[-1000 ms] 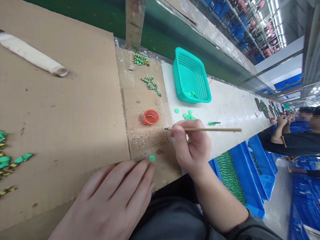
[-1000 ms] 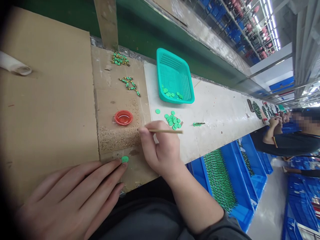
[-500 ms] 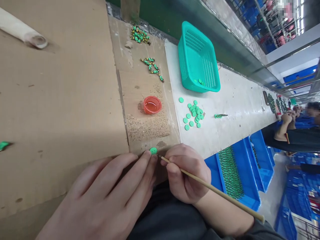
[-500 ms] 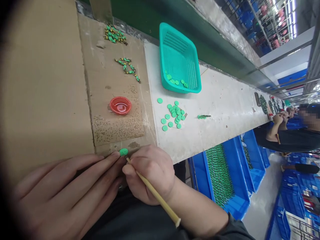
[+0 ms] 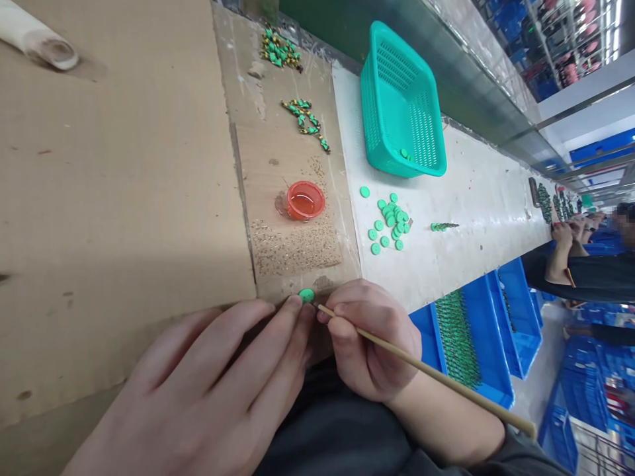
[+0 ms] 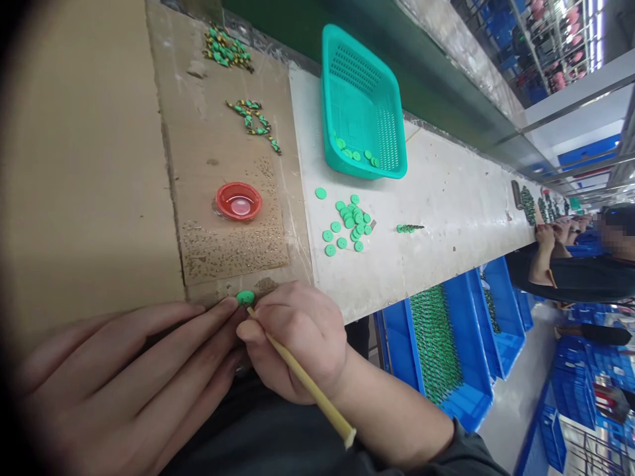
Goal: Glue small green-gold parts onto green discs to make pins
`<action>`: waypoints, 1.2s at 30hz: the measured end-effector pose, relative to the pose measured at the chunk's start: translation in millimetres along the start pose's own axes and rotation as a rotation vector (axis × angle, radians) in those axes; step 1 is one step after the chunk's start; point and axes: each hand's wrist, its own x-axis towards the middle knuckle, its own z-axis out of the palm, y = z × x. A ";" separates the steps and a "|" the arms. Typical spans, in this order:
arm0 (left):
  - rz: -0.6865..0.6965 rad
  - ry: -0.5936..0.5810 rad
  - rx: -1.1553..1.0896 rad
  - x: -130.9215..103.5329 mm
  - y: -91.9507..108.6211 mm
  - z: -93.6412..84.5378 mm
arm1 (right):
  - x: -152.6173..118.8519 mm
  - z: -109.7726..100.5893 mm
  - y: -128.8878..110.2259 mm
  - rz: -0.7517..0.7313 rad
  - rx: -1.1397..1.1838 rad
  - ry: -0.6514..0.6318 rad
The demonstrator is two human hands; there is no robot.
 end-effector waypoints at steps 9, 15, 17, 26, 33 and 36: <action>0.018 0.020 -0.003 -3.4 -1.9 1.9 | -0.5 -2.4 -0.6 0.000 -0.009 -0.024; 0.010 0.006 0.021 4.6 0.5 0.0 | -4.0 -3.0 1.7 0.016 0.033 0.064; 0.001 0.005 0.008 5.0 0.6 0.2 | -4.6 -1.4 2.3 0.021 0.032 0.090; -0.009 0.000 0.004 -2.3 -0.6 0.6 | -3.5 0.5 2.2 0.034 0.035 0.054; -0.022 -0.017 0.002 0.0 1.9 -1.3 | -4.6 1.1 3.1 0.042 0.020 0.046; -0.019 -0.017 0.012 0.9 2.1 -1.6 | -4.2 -0.2 2.7 0.040 0.027 0.038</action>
